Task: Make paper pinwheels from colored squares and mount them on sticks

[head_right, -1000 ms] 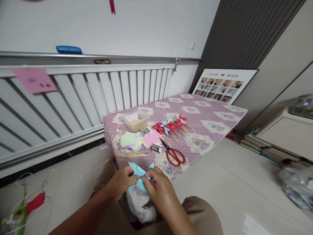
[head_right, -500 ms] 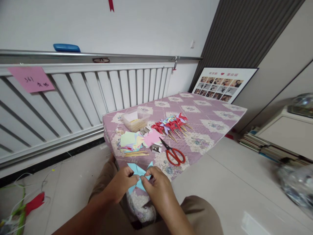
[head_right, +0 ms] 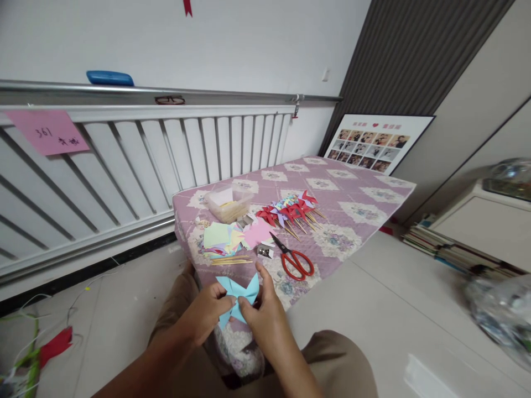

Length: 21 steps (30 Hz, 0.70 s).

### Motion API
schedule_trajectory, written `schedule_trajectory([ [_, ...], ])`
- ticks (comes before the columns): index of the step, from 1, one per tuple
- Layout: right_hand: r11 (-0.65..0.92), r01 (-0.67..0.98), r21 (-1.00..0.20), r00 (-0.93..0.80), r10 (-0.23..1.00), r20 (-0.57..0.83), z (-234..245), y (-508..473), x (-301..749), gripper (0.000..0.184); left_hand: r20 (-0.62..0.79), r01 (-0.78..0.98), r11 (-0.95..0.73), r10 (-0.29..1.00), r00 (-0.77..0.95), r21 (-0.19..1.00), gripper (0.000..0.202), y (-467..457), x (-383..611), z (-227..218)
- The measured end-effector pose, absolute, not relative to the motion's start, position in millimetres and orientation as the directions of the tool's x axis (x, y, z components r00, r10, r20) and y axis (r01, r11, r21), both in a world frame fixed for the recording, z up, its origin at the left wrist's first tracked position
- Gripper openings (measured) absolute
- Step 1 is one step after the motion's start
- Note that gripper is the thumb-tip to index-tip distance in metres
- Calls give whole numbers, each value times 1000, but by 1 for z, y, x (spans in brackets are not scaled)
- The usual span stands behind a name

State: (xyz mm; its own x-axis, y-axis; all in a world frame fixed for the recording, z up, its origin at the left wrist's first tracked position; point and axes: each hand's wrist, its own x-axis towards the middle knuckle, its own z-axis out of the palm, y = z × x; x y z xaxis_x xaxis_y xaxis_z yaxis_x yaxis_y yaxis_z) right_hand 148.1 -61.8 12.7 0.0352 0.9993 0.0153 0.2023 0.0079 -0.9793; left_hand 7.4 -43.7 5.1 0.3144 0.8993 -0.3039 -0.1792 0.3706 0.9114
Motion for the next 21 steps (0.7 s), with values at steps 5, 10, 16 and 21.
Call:
schedule_trajectory([
  [5, 25, 221, -975, 53, 998, 38, 8, -58, 147, 71, -301, -248, 409, 876, 378, 878, 10, -42, 5, 6],
  [10, -28, 196, -980, 17, 1000, -25, 2, -53, 146, 70, -297, -313, 453, 849, 437, 835, 14, -39, 1, 9],
  [16, -24, 198, -980, 41, 999, -17, -9, -46, 141, 69, -348, -155, 413, 879, 327, 897, 20, -33, -3, -12],
  [21, -25, 235, -972, 55, 998, -13, -14, -41, 138, 67, -338, -89, 378, 894, 295, 921, 17, -26, -2, -28],
])
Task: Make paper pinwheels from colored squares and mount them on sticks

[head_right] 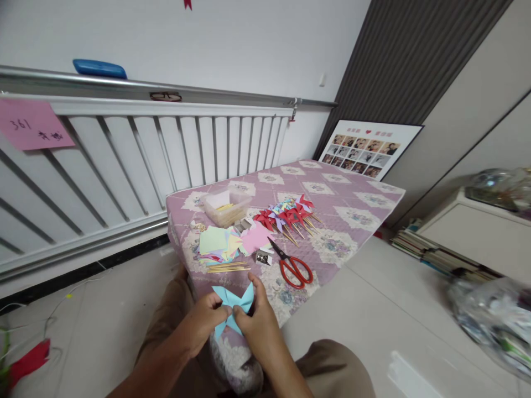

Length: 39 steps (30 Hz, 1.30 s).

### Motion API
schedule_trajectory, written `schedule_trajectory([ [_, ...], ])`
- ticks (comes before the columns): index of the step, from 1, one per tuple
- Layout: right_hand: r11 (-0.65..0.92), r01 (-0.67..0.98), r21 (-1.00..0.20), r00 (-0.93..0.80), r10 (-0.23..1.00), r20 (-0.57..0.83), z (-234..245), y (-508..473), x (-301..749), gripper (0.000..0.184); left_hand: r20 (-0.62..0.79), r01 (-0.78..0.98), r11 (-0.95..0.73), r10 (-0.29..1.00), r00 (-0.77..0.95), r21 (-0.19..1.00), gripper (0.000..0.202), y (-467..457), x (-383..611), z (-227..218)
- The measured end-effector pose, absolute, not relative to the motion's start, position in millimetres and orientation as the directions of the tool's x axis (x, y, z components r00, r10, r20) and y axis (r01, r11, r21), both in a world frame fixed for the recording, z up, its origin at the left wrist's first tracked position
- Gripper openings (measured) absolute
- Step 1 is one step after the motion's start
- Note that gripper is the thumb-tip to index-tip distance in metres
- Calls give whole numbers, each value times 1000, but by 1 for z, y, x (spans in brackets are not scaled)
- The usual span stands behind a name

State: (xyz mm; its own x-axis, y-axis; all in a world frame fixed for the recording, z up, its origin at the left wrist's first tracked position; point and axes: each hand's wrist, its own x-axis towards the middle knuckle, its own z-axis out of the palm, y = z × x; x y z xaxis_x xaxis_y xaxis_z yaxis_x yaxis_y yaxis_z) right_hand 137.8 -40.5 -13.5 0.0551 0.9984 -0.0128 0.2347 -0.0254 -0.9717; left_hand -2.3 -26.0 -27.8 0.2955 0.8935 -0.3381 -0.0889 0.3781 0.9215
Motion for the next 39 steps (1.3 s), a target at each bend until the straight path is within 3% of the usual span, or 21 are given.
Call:
schedule_trajectory([
  [4, -55, 283, -957, 73, 997, -36, -18, -36, 136, 68, -322, -68, 352, 906, 274, 934, 18, -20, 0, -36],
  [9, -90, 181, -979, 31, 996, -86, -30, -25, 147, 55, -361, -134, 392, 908, 211, 910, 18, -3, 6, -53],
  [13, -64, 368, -928, 147, 989, -10, -40, -4, 173, 33, -364, -192, 372, 928, 76, 908, 15, 20, 12, -73],
  [15, -68, 459, -886, 193, 981, 25, -43, 9, 189, 23, -370, -198, 369, 928, 30, 908, 11, 31, 15, -82],
  [19, -74, 613, -787, 228, 970, 86, -45, 35, 211, 21, -388, -199, 381, 922, 4, 903, 6, 46, 20, -94],
  [25, -15, 809, -588, 127, 981, 149, -41, 71, 214, 18, -377, -172, 369, 926, -12, 913, 7, 52, 21, -99],
  [31, 30, 927, -374, 6, 996, 94, -40, 97, 202, 22, -343, -138, 338, 939, -13, 931, 8, 52, 20, -104],
  [39, -25, 982, -186, 23, 1000, -11, -41, 108, 195, 16, -339, -151, 336, 941, 6, 930, 10, 54, 20, -116],
])
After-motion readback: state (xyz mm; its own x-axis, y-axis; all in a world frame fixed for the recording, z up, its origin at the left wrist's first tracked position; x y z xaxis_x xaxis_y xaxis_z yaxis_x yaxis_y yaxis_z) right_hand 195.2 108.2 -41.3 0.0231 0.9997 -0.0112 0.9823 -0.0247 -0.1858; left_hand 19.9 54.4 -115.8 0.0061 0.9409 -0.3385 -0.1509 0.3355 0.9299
